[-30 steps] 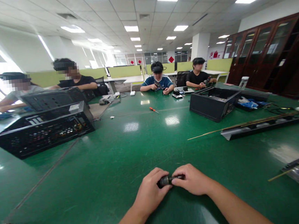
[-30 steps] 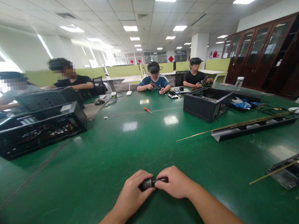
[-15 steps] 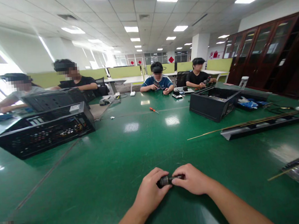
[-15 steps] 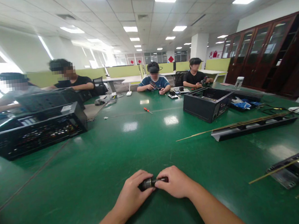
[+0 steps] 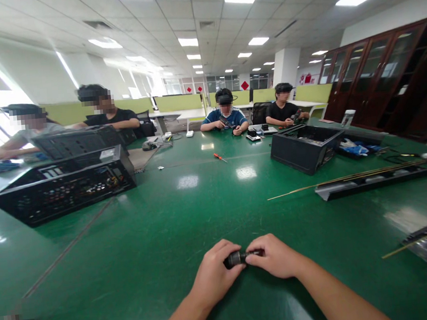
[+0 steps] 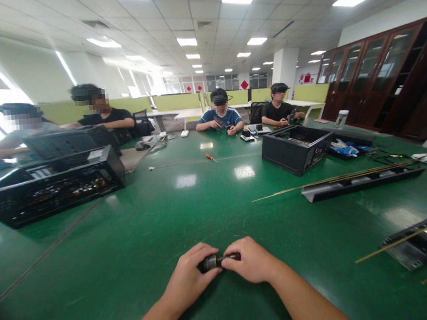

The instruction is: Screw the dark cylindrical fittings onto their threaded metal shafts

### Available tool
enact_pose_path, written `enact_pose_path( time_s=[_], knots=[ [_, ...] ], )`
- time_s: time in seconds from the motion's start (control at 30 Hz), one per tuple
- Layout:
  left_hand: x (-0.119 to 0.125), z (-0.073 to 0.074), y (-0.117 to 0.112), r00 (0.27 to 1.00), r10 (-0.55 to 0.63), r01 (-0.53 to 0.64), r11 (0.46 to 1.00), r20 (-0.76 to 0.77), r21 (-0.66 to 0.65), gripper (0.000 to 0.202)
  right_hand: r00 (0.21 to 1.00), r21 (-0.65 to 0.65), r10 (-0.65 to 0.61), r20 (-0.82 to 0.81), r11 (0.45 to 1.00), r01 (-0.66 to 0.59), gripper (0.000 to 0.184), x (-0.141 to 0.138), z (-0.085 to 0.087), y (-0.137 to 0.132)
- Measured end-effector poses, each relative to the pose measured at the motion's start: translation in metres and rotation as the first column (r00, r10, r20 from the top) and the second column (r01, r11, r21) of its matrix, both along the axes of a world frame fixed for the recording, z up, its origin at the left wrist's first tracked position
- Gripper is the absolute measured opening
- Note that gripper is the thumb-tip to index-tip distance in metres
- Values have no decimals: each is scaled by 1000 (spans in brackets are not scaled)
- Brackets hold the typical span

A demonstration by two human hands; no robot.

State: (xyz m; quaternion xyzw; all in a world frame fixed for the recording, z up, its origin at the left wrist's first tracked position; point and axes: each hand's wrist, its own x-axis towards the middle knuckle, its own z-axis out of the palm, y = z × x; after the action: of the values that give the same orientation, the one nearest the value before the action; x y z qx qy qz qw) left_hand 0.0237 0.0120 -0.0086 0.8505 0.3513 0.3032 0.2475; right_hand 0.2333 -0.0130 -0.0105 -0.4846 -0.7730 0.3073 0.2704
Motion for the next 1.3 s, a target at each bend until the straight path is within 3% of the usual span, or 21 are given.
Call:
enact_pose_path(
  time_s=[1.3],
  knots=[
    [-1,1,0,1000,17,-16,1000,11,-19,30,999,-39,10,-39,999,-12,20,4,2,-1]
  ],
)
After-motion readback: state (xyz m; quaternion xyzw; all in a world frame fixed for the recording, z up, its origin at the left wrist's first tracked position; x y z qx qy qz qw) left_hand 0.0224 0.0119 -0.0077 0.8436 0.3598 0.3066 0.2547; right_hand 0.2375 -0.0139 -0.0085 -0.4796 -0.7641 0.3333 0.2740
